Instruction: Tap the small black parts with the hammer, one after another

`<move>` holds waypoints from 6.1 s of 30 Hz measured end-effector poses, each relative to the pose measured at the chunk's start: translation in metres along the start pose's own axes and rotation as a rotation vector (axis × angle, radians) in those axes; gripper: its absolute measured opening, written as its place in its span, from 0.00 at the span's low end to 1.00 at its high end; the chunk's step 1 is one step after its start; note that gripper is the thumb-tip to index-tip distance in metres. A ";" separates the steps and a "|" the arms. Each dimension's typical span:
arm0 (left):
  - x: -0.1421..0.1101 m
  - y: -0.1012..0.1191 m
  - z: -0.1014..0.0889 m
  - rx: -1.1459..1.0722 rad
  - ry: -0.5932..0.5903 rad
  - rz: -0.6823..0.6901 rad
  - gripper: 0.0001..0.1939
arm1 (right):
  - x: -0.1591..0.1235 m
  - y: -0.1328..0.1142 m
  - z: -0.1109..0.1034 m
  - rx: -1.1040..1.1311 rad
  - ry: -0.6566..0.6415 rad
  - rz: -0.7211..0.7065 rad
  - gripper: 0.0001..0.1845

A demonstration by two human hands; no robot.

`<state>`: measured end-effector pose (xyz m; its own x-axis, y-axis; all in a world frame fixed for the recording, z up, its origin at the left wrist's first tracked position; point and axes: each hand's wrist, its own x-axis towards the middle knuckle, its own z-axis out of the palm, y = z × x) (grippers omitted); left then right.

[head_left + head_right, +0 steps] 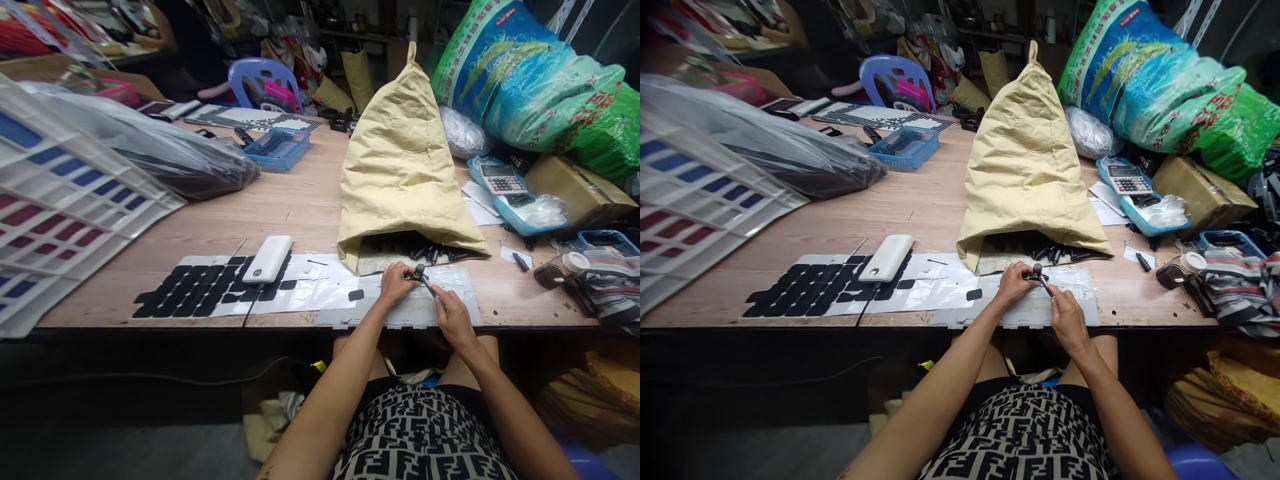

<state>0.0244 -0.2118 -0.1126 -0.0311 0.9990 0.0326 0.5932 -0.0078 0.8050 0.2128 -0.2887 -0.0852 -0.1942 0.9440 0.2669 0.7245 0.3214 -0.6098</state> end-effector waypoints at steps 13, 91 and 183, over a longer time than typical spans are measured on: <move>-0.001 -0.002 0.001 0.023 -0.003 0.032 0.08 | -0.002 0.019 -0.015 -0.020 0.061 0.016 0.21; 0.004 -0.015 -0.005 -0.007 -0.061 0.135 0.04 | -0.004 -0.001 0.008 -0.029 0.024 -0.057 0.19; -0.001 -0.012 -0.003 0.073 -0.035 0.115 0.08 | -0.002 0.080 -0.051 -0.419 0.305 0.258 0.17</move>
<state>0.0151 -0.2126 -0.1208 0.0676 0.9926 0.1010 0.6479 -0.1206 0.7521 0.3051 -0.2687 -0.0959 0.1777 0.9034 0.3903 0.9354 -0.0319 -0.3522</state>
